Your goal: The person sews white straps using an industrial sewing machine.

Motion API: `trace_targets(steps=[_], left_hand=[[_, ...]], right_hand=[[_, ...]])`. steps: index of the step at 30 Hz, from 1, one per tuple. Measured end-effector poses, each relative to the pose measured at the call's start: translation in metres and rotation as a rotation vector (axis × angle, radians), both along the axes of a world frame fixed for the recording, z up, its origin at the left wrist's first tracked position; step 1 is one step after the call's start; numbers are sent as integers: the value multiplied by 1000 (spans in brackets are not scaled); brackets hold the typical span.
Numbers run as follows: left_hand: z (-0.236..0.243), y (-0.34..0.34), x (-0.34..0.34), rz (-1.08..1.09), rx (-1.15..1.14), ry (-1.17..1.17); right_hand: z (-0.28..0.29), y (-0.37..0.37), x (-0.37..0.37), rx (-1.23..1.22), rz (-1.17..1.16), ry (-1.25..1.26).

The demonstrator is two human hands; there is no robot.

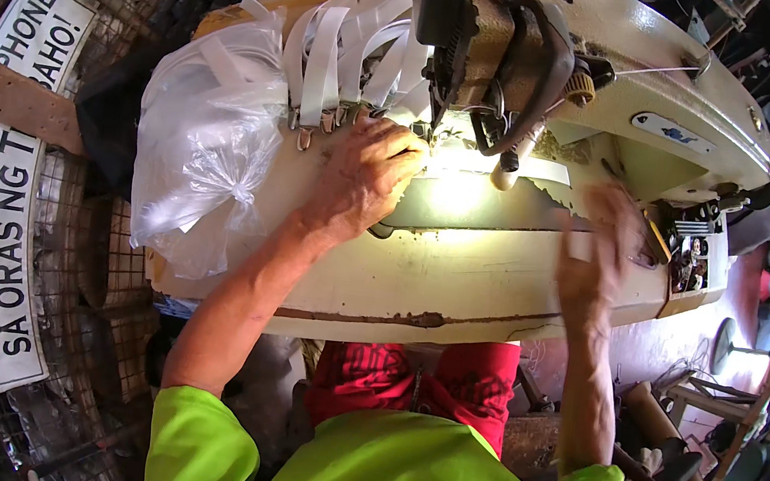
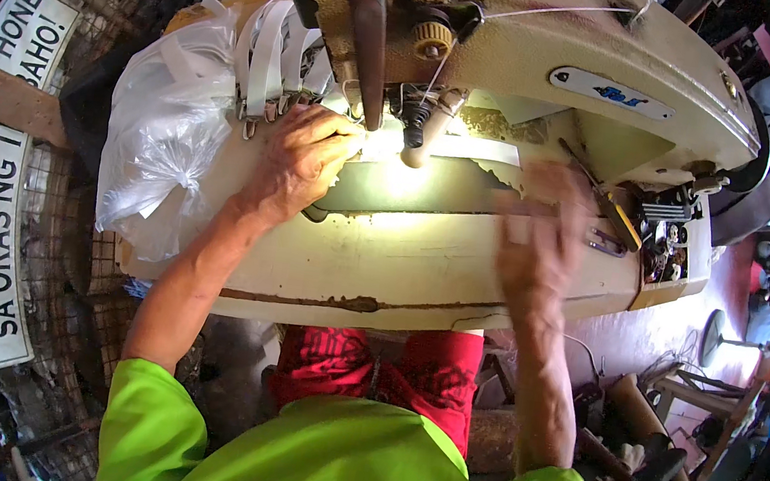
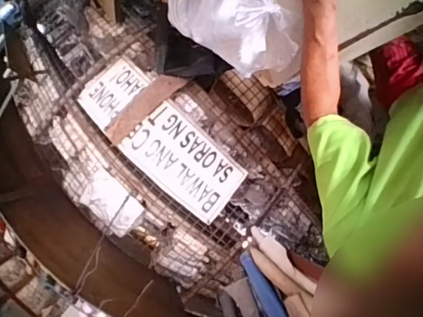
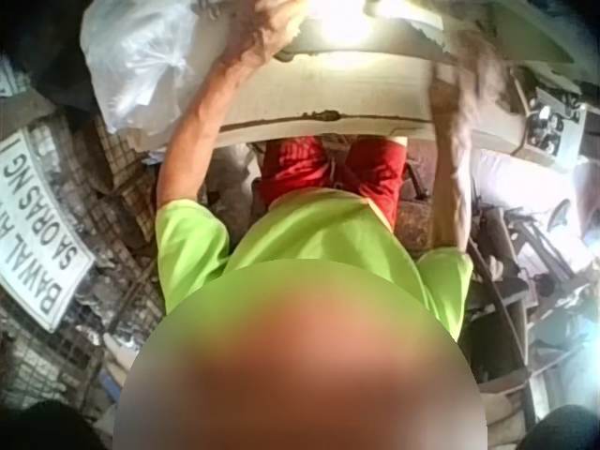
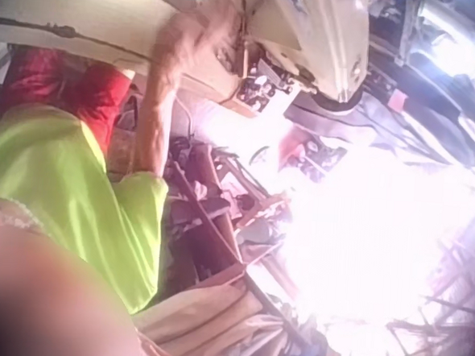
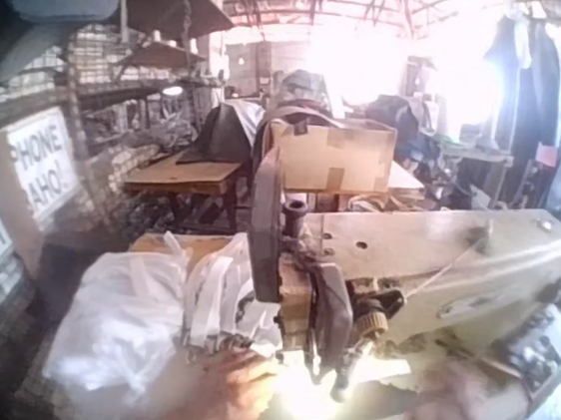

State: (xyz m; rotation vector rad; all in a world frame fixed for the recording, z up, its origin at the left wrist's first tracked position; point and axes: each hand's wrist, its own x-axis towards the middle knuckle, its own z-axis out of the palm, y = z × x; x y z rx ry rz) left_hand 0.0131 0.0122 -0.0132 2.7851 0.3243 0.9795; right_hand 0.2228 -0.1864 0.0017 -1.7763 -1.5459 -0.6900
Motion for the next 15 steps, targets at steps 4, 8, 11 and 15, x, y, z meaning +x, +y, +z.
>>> trace_targets(steps=[4,8,11,15], left_hand=[[4,2,-1,-13,-11,25],[9,10,-3,-74,-52,73],[9,14,-2,-111,-55,61],[6,23,1,-94,-82,28]], right_hand=[[-8,67,-35,-281,393,91],[-13,93,-31,-533,345,214],[-13,96,-27,-282,483,180],[-14,100,-26,-206,456,150]])
